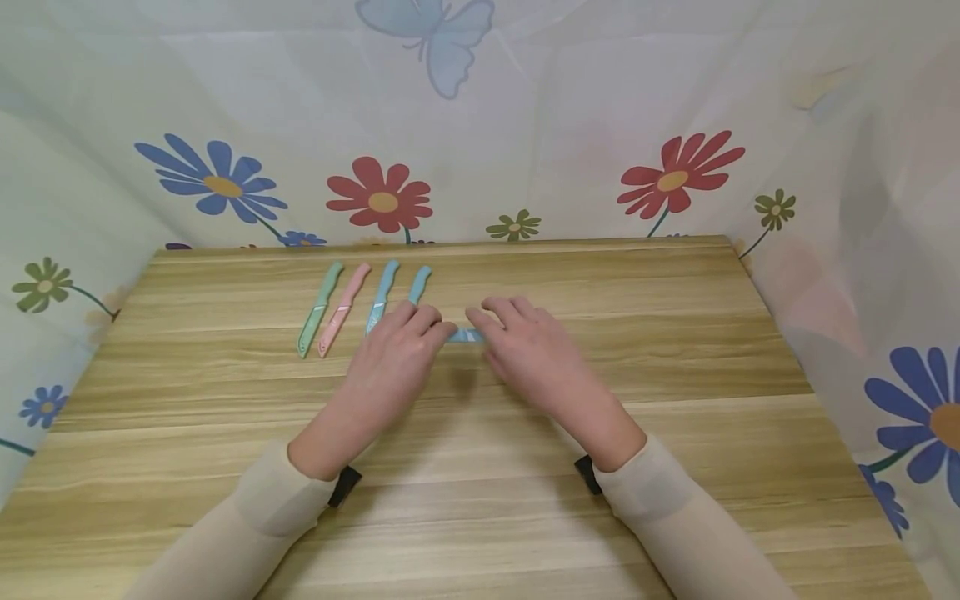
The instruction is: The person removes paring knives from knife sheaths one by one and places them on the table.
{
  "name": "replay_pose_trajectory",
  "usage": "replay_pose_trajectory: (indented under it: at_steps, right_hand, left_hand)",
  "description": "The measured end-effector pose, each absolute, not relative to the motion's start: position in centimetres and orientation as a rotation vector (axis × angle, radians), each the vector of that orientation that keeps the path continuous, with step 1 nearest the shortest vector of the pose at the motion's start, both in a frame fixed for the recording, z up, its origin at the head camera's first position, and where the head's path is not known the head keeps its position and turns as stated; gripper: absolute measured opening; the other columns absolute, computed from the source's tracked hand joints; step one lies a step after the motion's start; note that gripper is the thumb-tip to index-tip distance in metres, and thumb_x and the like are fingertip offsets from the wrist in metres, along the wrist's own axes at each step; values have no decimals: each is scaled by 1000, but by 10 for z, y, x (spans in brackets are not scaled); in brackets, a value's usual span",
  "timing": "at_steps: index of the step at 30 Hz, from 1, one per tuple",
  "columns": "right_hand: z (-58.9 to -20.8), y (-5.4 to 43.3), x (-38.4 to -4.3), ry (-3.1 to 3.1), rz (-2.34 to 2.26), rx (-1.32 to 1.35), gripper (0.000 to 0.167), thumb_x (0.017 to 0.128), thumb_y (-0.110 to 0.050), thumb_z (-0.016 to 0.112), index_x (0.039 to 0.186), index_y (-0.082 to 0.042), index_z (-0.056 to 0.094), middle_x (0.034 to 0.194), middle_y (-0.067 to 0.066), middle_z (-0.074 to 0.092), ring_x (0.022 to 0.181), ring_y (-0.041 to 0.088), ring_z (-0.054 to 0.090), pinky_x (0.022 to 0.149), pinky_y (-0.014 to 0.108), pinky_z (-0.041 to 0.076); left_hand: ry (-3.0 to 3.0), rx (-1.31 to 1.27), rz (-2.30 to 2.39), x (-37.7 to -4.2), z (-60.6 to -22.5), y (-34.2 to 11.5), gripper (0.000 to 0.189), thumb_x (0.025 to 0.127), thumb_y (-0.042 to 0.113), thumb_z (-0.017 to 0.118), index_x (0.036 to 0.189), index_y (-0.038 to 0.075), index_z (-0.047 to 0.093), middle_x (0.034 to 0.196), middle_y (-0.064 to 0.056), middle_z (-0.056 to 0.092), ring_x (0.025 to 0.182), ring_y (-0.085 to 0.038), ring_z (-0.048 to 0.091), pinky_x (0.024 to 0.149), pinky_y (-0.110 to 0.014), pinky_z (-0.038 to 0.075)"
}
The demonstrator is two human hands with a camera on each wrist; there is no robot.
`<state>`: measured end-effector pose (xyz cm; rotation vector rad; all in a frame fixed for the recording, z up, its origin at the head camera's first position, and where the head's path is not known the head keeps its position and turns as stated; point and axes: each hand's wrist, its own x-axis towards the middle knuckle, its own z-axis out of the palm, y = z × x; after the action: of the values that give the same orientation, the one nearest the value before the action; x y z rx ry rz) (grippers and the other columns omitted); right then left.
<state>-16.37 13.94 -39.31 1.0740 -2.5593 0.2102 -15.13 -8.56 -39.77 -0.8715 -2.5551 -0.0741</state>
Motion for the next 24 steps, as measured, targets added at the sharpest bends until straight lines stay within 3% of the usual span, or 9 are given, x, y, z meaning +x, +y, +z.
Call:
replay_pose_trajectory:
  at_steps: [9, 24]
  right_hand:
    - [-393, 138, -163, -2536, 257, 1087, 27, 95, -10, 82, 120, -3, 76, 110, 9, 69, 98, 27, 63, 81, 36, 56]
    - [-392, 137, -164, -2591, 271, 1088, 27, 94, -11, 84, 118, -3, 77, 108, 7, 70, 93, 25, 62, 78, 34, 55]
  left_hand:
    - [-2557, -876, -80, -148, -395, -85, 13, 99, 4, 75, 112, 6, 78, 100, -8, 65, 88, -26, 55, 71, -33, 53]
    - [-2622, -872, -66, -148, -393, -85, 15, 99, 6, 76, 113, 6, 78, 101, -8, 66, 91, -25, 56, 76, -32, 54]
